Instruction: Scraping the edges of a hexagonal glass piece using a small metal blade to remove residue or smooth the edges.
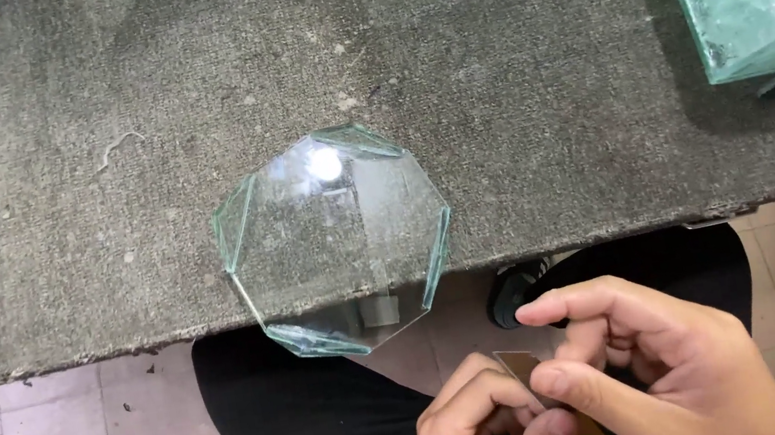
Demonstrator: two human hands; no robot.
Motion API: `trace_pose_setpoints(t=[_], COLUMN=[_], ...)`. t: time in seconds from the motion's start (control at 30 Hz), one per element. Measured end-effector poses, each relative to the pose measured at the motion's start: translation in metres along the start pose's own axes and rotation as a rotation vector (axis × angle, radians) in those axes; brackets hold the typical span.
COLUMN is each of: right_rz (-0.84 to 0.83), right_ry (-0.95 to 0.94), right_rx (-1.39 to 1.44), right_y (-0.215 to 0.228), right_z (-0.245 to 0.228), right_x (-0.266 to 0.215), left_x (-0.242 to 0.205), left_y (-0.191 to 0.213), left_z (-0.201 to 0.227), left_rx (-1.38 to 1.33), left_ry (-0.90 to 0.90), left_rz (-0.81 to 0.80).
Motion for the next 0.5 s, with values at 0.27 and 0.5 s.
trace_pose_setpoints(t=[0.27,0.5], right_rz=[-0.298,-0.311], right_ry=[-0.102,-0.221], right_rx=[0.243,0.618], right_y=[-0.011,-0.017], right_z=[0.040,0.039], right_x=[-0.008,-0.010], left_x=[-0.009,-0.020], left_y=[0.030,0.058], left_z=[0.015,0.018], left_rx=[0.022,0.005], left_ry=[-0.187,-0.153], left_rz=[0.225,0.432])
Point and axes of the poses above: each hand's wrist, its own x-axis towards the middle knuckle, its own y-axis out of the back of the hand, z = x × y, the point moved 7 cm from there along x, towards the middle knuckle, and after that the axes turned 1 degree about z, right-handed, at the moved point
